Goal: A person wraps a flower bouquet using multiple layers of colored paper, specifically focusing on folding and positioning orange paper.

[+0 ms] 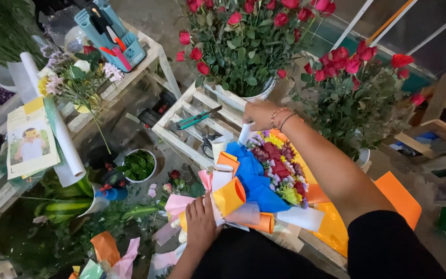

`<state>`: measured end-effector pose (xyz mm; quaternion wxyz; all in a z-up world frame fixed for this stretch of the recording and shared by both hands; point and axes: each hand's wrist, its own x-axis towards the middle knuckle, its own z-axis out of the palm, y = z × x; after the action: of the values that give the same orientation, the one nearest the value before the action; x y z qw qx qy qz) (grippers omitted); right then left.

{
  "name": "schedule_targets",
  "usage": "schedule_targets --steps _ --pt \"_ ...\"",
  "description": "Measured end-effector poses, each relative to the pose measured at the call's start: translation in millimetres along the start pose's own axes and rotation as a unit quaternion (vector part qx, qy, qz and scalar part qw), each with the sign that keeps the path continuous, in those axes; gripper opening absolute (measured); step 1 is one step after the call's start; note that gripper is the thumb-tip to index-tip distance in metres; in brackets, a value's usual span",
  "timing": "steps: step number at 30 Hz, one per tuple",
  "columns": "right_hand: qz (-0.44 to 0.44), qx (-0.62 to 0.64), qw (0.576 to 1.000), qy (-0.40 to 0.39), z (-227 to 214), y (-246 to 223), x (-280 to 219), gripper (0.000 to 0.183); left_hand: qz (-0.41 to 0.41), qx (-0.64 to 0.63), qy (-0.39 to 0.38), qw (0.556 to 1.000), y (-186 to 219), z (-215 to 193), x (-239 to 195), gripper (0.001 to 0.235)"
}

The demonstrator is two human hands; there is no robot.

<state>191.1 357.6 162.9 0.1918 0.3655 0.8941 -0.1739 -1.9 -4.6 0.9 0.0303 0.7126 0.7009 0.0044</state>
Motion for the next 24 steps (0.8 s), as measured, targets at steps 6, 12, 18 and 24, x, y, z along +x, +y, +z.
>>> schedule_targets --steps 6,12,18,24 --pt "-0.046 0.044 0.990 0.122 46 19 65 0.019 -0.003 -0.006 -0.009 1.000 -2 17 -2 0.134" --pt "0.014 0.029 0.996 0.087 58 19 85 0.014 -0.019 -0.012 -0.058 0.998 1 9 0 0.139" --pt "-0.014 0.055 0.997 0.049 40 15 66 0.016 -0.018 0.002 -0.023 1.000 2 7 0 0.138" --pt "-0.026 0.076 0.996 0.047 19 -8 39 0.057 -0.027 -0.009 -0.046 0.999 3 2 1 0.140"
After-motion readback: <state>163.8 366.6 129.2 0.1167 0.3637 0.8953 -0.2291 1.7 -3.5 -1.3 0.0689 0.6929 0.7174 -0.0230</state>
